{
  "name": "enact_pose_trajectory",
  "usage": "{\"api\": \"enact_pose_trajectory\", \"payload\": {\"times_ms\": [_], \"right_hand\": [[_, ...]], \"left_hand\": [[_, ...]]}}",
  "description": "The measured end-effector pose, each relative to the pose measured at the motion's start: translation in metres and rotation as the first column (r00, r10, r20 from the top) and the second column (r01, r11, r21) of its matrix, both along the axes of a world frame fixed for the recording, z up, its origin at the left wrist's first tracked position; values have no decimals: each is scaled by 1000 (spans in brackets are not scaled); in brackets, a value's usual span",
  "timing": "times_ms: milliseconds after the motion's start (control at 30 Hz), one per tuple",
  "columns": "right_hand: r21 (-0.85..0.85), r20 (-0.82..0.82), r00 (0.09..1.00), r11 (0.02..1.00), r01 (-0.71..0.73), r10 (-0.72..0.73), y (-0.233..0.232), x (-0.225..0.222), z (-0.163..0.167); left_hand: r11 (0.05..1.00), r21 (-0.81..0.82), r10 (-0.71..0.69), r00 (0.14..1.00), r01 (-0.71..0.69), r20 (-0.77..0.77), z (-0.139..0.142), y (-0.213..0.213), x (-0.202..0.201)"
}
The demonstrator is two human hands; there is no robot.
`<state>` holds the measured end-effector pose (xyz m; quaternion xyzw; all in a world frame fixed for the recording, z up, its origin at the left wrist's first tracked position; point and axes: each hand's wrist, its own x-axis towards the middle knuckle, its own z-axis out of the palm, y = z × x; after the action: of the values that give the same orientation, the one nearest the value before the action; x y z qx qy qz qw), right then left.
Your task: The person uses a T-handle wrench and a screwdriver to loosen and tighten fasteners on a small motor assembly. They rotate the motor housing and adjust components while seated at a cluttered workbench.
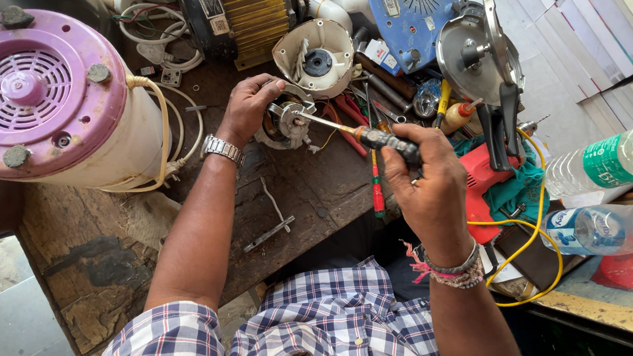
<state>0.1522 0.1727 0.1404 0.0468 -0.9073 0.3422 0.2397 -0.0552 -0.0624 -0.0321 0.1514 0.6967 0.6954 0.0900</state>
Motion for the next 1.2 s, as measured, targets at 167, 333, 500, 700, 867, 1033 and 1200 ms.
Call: {"api": "enact_pose_trajectory", "payload": {"times_ms": [167,333,500,700,867,1033,1200], "right_hand": [[75,-215,957,980,-184,196,-14,-15,7],[-781,-502,864,456,-427,-49,-68,-51,-21],[-811,-527,845,352,-468,-90,-77,-59,-36],[-718,-652,755,260,-646,76,-69,-78,-40],[-631,-658,592,88,-771,465,-37,-94,-33],[-744,-599,788,262,-614,144,-53,-76,-37],[-812,-540,840,300,-501,-57,-62,-57,-43]], "left_hand": [[999,-47,16,1000,-16,-7,3,0,1],[997,-76,29,999,-31,-28,5,0,0],[998,-36,57,998,-57,-16,1,1,1],[999,-35,29,1000,-28,10,0,-2,-4],[994,-58,89,996,-90,-12,-2,0,-3],[998,-10,56,998,-57,-11,-4,0,-1],[1000,9,30,1000,-30,-7,-4,0,-2]]}}
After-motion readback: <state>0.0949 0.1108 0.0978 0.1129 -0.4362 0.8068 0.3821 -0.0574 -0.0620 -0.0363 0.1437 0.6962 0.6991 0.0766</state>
